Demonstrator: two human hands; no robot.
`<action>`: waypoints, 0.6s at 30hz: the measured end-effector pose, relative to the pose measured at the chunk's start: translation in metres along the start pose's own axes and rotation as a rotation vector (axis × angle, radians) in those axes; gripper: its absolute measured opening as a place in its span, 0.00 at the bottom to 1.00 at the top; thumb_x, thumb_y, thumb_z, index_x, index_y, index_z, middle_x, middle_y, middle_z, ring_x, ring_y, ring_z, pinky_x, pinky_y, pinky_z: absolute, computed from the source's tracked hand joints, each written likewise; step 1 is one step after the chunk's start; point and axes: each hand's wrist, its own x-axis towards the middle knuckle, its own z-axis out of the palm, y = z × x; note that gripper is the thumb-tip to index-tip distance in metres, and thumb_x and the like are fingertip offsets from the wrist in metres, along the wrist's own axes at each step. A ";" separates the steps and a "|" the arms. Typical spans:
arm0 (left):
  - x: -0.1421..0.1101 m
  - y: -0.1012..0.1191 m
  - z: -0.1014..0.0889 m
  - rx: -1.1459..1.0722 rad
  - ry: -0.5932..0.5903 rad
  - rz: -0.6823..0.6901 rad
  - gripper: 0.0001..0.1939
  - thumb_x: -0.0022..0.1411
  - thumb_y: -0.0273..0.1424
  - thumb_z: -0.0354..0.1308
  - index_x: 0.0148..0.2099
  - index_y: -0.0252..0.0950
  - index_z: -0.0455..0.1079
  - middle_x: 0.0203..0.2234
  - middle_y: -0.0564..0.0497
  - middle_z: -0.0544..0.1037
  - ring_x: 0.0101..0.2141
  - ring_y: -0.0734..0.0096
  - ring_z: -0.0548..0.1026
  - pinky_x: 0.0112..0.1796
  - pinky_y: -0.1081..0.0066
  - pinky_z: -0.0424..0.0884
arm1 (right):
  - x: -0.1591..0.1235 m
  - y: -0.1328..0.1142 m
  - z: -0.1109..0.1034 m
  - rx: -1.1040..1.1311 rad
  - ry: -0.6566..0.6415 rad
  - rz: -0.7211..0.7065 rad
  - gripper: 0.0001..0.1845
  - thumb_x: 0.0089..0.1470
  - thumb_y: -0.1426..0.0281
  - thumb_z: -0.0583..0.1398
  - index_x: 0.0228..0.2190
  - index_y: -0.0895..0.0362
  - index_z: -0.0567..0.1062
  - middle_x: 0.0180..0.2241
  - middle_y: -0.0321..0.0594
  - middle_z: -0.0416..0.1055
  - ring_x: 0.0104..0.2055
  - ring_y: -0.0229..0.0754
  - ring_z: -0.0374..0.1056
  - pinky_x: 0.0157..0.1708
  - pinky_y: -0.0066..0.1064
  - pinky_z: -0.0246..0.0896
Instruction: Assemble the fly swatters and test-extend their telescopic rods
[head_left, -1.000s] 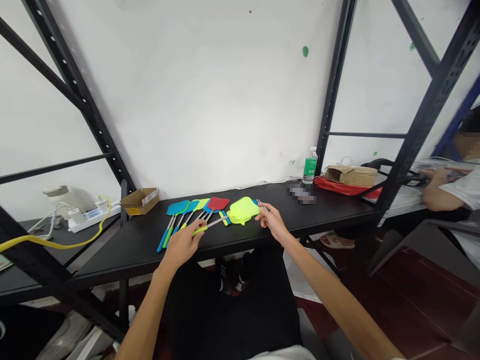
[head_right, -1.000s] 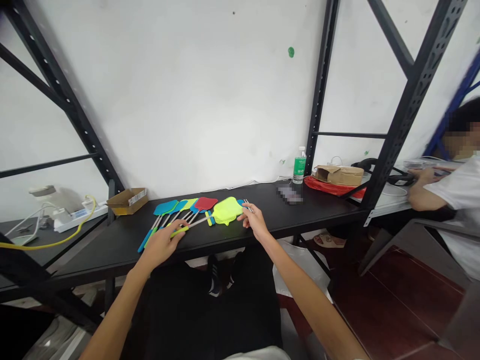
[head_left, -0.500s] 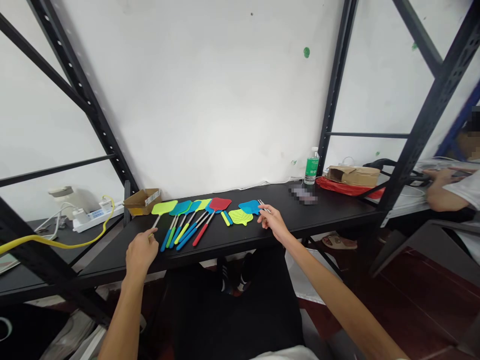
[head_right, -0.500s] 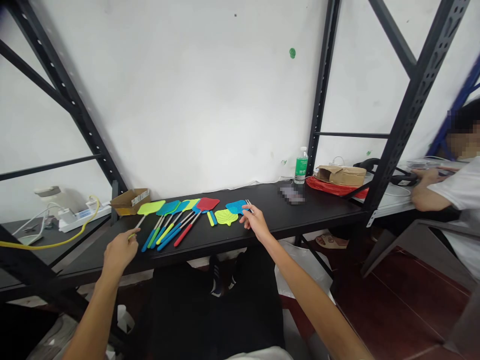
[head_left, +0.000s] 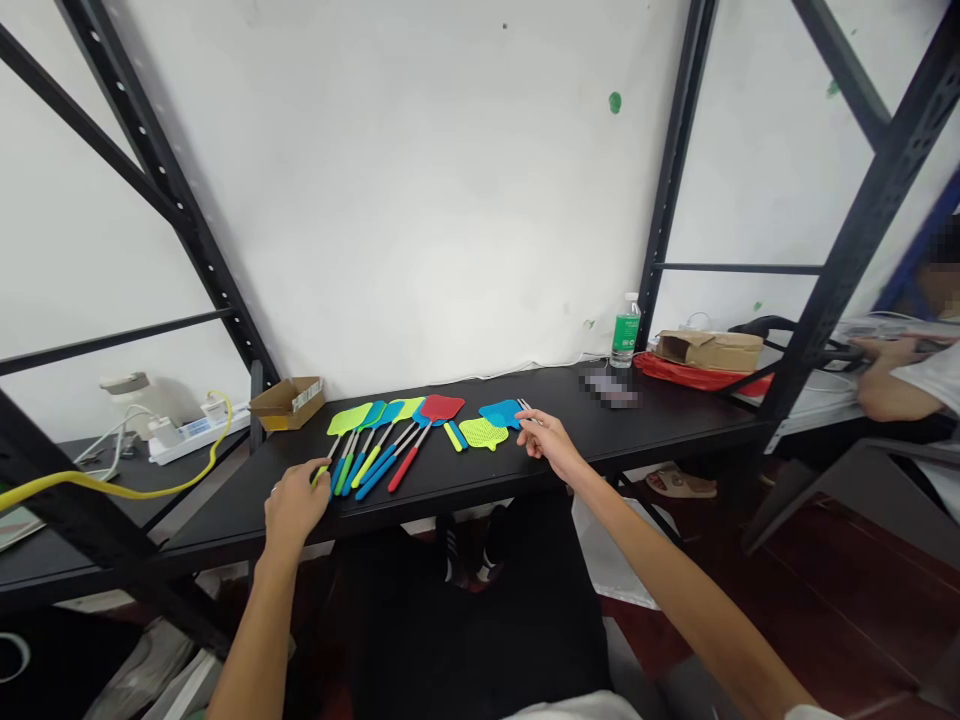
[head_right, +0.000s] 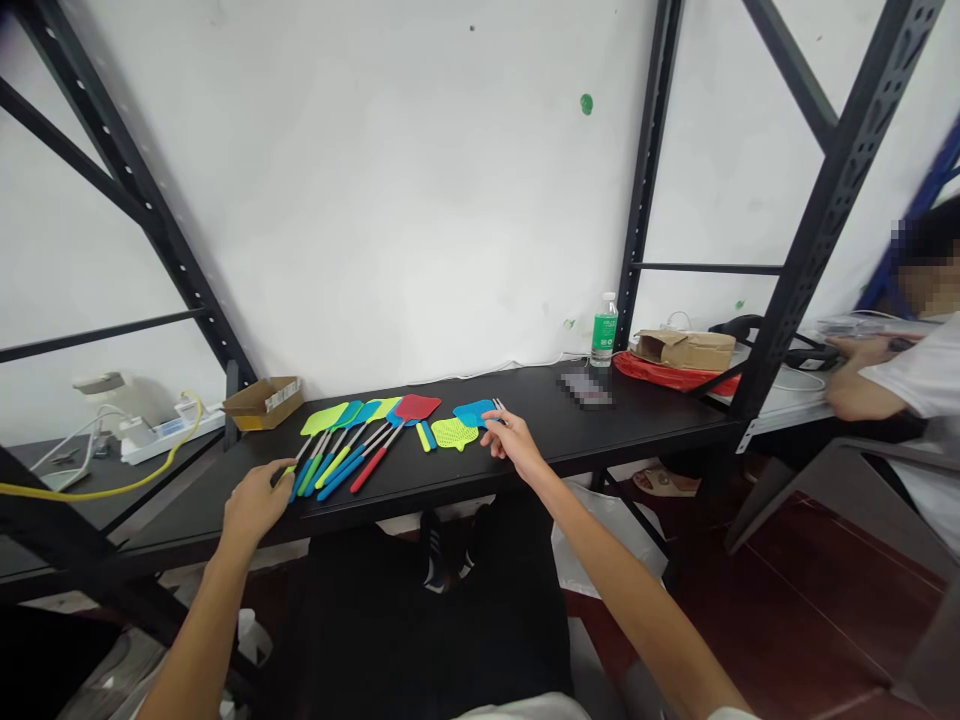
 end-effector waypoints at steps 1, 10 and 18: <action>0.000 0.003 -0.002 -0.011 0.018 0.006 0.20 0.64 0.37 0.46 0.53 0.42 0.73 0.53 0.41 0.73 0.49 0.43 0.74 0.46 0.51 0.70 | 0.000 -0.003 -0.002 -0.020 -0.007 -0.005 0.17 0.50 0.62 0.60 0.40 0.57 0.73 0.22 0.34 0.72 0.15 0.32 0.59 0.14 0.23 0.47; -0.033 0.104 -0.001 -0.232 0.158 0.505 0.18 0.67 0.37 0.49 0.53 0.38 0.72 0.53 0.44 0.74 0.55 0.56 0.71 0.56 0.58 0.65 | 0.006 -0.026 -0.043 -0.715 0.195 -0.256 0.10 0.53 0.66 0.57 0.35 0.54 0.77 0.30 0.39 0.78 0.31 0.42 0.71 0.31 0.29 0.61; -0.071 0.144 0.054 -0.125 -0.042 0.840 0.25 0.70 0.40 0.46 0.66 0.42 0.60 0.66 0.47 0.59 0.66 0.51 0.54 0.61 0.50 0.58 | 0.001 -0.013 -0.040 -1.216 0.230 -0.105 0.10 0.52 0.61 0.61 0.32 0.50 0.81 0.37 0.43 0.77 0.38 0.48 0.72 0.32 0.31 0.57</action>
